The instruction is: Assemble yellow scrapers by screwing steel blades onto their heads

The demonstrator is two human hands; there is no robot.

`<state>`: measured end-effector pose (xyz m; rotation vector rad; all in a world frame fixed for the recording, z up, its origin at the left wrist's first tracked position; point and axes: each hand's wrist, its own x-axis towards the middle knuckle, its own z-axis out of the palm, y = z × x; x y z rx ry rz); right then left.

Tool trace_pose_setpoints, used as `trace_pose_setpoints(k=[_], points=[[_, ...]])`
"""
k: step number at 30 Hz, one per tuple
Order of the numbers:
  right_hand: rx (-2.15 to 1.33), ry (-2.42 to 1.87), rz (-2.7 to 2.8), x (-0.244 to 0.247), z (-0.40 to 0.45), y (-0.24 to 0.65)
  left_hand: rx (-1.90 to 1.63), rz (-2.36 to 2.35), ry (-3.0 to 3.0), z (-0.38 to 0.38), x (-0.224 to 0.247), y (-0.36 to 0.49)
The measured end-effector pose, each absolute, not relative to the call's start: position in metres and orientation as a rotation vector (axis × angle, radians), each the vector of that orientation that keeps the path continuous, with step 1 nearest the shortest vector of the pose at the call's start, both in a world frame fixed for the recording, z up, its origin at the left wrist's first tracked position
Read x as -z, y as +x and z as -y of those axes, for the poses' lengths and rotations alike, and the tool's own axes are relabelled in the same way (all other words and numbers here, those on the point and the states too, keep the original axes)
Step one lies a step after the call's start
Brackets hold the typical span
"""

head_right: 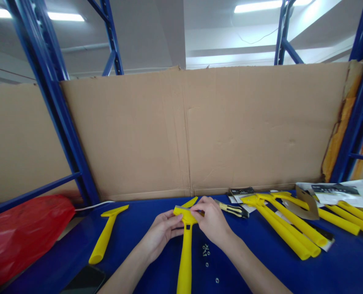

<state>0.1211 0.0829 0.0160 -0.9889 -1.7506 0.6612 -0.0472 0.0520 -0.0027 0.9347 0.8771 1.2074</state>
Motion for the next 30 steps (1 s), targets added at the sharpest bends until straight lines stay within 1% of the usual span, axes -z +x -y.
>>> trace_pose_setpoints(k=[5, 15, 25, 30], points=[[-0.697, -0.978, 1.743, -0.013, -0.083, 0.12, -1.214, -0.867, 0.945, -0.052, 0.002, -0.048], [-1.044, -0.98, 1.688, -0.009, -0.082, 0.12, -1.199, -0.884, 0.938, -0.051, 0.002, -0.047], [-1.241, -1.152, 1.377, -0.007, -0.08, 0.107, -1.299, -0.932, 0.854, -0.05, 0.0, -0.044], [-1.456, -1.208, 1.217, -0.011, -0.059, 0.097, -1.4, -0.884, 0.806, -0.049, -0.006, -0.041]])
